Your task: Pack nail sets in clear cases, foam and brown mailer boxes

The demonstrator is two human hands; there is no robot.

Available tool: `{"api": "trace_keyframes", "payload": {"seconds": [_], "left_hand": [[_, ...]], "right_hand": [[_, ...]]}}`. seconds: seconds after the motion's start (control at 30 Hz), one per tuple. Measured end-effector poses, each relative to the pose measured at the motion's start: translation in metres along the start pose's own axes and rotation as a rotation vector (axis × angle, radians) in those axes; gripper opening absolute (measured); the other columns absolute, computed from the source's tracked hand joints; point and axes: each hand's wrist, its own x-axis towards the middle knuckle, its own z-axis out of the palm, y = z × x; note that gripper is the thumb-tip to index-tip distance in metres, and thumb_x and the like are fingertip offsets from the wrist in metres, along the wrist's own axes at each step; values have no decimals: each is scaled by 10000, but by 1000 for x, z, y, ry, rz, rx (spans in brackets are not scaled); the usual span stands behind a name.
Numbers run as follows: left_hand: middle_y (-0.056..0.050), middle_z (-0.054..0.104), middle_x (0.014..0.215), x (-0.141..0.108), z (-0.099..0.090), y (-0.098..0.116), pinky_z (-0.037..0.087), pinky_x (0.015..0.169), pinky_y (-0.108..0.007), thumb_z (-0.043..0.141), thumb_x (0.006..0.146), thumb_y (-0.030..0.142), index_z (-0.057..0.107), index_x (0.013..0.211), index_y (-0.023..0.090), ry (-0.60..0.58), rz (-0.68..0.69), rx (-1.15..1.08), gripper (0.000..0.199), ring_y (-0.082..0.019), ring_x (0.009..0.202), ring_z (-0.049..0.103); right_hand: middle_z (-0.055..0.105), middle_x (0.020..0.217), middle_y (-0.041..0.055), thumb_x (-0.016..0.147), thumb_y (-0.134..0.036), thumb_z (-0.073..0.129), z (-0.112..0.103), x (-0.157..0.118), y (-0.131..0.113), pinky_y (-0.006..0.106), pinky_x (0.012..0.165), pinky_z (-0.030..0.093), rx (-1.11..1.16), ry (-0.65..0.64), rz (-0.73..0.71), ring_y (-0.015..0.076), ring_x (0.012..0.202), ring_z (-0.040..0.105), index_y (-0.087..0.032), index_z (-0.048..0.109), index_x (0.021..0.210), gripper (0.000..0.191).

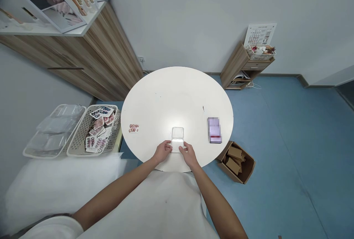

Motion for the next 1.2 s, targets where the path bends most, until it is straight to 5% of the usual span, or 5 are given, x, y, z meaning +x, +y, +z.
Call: {"api": "trace_keyframes", "payload": {"seconds": [0.23, 0.47, 0.8, 1.0, 1.2], "left_hand": [[-66, 552, 963, -1, -1, -7, 427, 774, -255, 513, 715, 124, 498, 1148, 149, 48, -13, 129, 434, -113, 750, 531], [-63, 529, 986, -15, 6, -15, 429, 755, -236, 528, 711, 137, 470, 1182, 162, -39, -103, -56, 475, -98, 749, 533], [-65, 533, 1025, 3, 14, 6, 429, 762, -243, 509, 706, 130, 436, 1231, 175, 68, -132, -81, 532, -105, 766, 541], [-71, 541, 1048, 11, 17, 16, 420, 813, -268, 520, 700, 132, 457, 1217, 178, 127, -112, -47, 523, -120, 816, 547], [-86, 521, 1051, 8, 21, 13, 430, 818, -289, 510, 727, 136, 417, 1242, 172, 138, -125, -47, 525, -137, 865, 532]], "right_hand": [[443, 1278, 81, 676, -498, 551, 2, 0, 11, 309, 911, 367, 29, -1, 50, 213, 1145, 430, -212, 453, 1221, 623], [503, 1200, 106, 675, -454, 555, 2, -3, 21, 291, 806, 439, 125, -45, 146, 200, 1004, 543, -178, 449, 1214, 615], [609, 1077, 55, 662, -311, 518, -5, 18, -7, 288, 739, 464, 86, -121, 22, 223, 970, 565, -191, 589, 1053, 415], [643, 948, 44, 653, -258, 494, -11, 37, -5, 320, 728, 463, -10, -144, -27, 218, 890, 582, -194, 589, 1043, 406], [577, 1047, 70, 680, -285, 482, -13, 41, 1, 319, 765, 457, -62, -141, -16, 207, 944, 548, -190, 551, 1080, 417]]}}
